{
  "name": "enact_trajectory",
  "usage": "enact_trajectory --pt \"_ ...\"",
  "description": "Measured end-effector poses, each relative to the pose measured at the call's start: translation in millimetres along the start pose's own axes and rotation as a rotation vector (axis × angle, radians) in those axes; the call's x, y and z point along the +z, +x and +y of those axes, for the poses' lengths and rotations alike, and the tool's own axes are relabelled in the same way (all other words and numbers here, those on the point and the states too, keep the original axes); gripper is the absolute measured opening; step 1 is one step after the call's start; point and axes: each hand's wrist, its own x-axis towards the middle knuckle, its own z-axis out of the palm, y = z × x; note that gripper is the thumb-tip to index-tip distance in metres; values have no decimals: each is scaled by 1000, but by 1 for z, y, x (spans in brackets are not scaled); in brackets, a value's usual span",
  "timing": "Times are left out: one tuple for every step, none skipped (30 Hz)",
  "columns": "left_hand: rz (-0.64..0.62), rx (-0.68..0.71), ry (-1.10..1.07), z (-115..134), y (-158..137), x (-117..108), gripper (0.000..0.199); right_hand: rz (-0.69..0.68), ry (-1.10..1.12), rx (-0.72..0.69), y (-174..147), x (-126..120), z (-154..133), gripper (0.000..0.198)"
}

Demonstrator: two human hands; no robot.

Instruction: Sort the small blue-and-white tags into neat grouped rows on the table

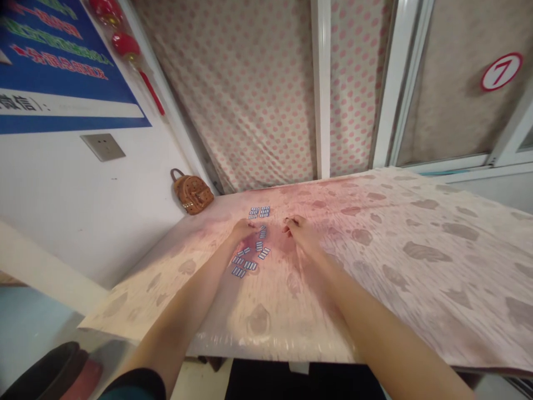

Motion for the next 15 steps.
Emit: enact_trajectory --pt "-1 -5 -2 0 0 1 16 -2 3 -4 -1 0 0 18" --pt "-1 -8 -6 -1 0 1 16 -6 9 -6 -1 0 -1 18" --pt "2 -8 -13 -1 0 1 15 -11 14 -3 -2 1 -1 18" --pt "6 -5 -24 -2 -1 1 14 -16 16 2 -2 1 -1 18" --pt "11 0 -39 -3 -3 0 12 -21 14 10 -3 2 -2 18" --pt "17 7 -56 -4 -4 -1 11 -23 8 18 -3 2 -2 17" --pt "21 14 -75 -5 -7 -3 10 -24 3 22 -3 2 -2 17" --pt "25 23 -94 -7 -10 -5 10 -25 0 23 -4 2 -2 17" --pt "28 33 -110 -10 -13 -7 11 -25 0 21 -4 3 -2 16" --pt "26 47 -128 -13 -18 -9 12 -24 2 18 -4 3 -2 16" --pt "19 68 -154 -16 -23 -11 12 -24 4 17 -5 2 -2 16" --pt "0 96 -189 -19 -29 -13 13 -27 5 16 -5 2 -2 16" --pt "-34 130 -228 -21 -34 -14 15 -31 4 15 -5 2 -2 16" --pt "-76 165 -265 -23 -39 -14 19 -37 2 12 -6 3 -1 16" --pt "-118 195 -295 -24 -43 -14 23 -44 2 7 -6 3 -1 16"
